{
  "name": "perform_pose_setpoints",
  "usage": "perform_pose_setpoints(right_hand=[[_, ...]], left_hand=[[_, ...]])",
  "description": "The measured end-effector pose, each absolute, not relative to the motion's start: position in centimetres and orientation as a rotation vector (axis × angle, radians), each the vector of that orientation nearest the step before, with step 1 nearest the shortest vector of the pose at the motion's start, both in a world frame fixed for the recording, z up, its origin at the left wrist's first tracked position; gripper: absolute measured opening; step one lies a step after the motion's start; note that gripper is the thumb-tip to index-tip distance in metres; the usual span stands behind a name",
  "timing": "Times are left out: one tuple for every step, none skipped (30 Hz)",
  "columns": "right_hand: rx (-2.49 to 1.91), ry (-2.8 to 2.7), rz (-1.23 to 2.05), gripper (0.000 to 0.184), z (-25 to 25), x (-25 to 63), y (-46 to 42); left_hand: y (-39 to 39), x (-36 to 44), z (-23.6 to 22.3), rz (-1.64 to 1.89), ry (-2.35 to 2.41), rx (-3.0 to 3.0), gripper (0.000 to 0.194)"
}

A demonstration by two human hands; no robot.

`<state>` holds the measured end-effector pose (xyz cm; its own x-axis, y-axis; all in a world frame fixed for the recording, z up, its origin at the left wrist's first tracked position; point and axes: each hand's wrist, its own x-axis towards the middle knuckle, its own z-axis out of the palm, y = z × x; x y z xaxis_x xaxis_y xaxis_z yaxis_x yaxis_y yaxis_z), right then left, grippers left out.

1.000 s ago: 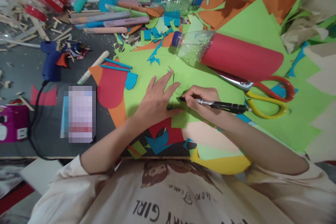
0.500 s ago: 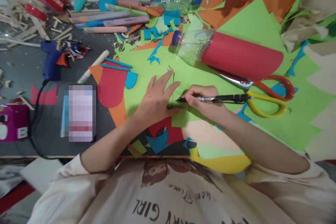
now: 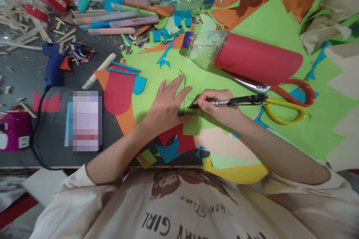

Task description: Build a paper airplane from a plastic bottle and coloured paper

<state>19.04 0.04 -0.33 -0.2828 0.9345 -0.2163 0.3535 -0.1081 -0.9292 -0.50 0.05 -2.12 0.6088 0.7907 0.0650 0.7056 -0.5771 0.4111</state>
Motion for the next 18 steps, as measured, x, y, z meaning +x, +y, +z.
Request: perform_pose_setpoints(right_hand=[[-1.418,-1.639,1.403,0.019,-0.32,19.04,0.05],[-1.410,-1.651,1.405,0.018,-0.31,19.03,0.06],[-1.399,-1.663,1.414,0.018,-0.30,19.04,0.08],[-1.391,-1.673,1.425,0.017,-0.28,19.06,0.10],[-1.386,-1.678,1.434,0.016,-0.26,19.09,0.12],[-1.387,-1.677,1.440,0.015,-0.24,19.11,0.14],[-1.394,-1.673,1.444,0.014,-0.21,19.14,0.16],[-1.401,-1.670,1.447,0.013,-0.19,19.16,0.17],[-1.405,-1.667,1.447,0.012,-0.17,19.17,0.17],[-1.399,-1.668,1.447,0.012,-0.15,19.17,0.17],[-1.388,-1.672,1.448,0.012,-0.14,19.17,0.17],[-1.375,-1.674,1.445,0.013,-0.13,19.17,0.17],[-1.367,-1.668,1.435,0.013,-0.12,19.16,0.18],[-1.367,-1.649,1.413,0.013,-0.13,19.16,0.20],[-1.376,-1.620,1.383,0.013,-0.14,19.17,0.22],[-1.390,-1.589,1.349,0.013,-0.16,19.17,0.24],[-1.405,-1.563,1.316,0.013,-0.19,19.18,0.25],[-1.416,-1.549,1.290,0.014,-0.23,19.19,0.26]], left_hand=[[0.05,-0.49,-2.10,0.346,1.204,2.494,0.064],[0.05,-0.48,-2.07,0.348,1.205,2.496,0.063],[0.05,-0.48,-2.06,0.350,1.204,2.498,0.063],[0.06,-0.48,-2.06,0.351,1.204,2.498,0.063],[0.07,-0.49,-2.08,0.352,1.204,2.497,0.063],[0.08,-0.49,-2.10,0.354,1.201,2.494,0.063],[0.09,-0.50,-2.14,0.354,1.200,2.491,0.063],[0.09,-0.51,-2.19,0.352,1.200,2.488,0.063],[0.08,-0.52,-2.23,0.352,1.201,2.487,0.063],[0.07,-0.52,-2.26,0.350,1.204,2.489,0.063],[0.05,-0.52,-2.28,0.349,1.209,2.493,0.064],[0.03,-0.52,-2.28,0.350,1.215,2.497,0.064],[0.01,-0.51,-2.26,0.355,1.219,2.500,0.064],[0.00,-0.51,-2.21,0.361,1.220,2.501,0.064],[-0.02,-0.50,-2.14,0.364,1.220,2.500,0.064],[-0.02,-0.49,-2.06,0.365,1.218,2.500,0.065],[-0.03,-0.48,-1.97,0.364,1.215,2.499,0.066],[-0.03,-0.46,-1.88,0.359,1.211,2.499,0.066]])
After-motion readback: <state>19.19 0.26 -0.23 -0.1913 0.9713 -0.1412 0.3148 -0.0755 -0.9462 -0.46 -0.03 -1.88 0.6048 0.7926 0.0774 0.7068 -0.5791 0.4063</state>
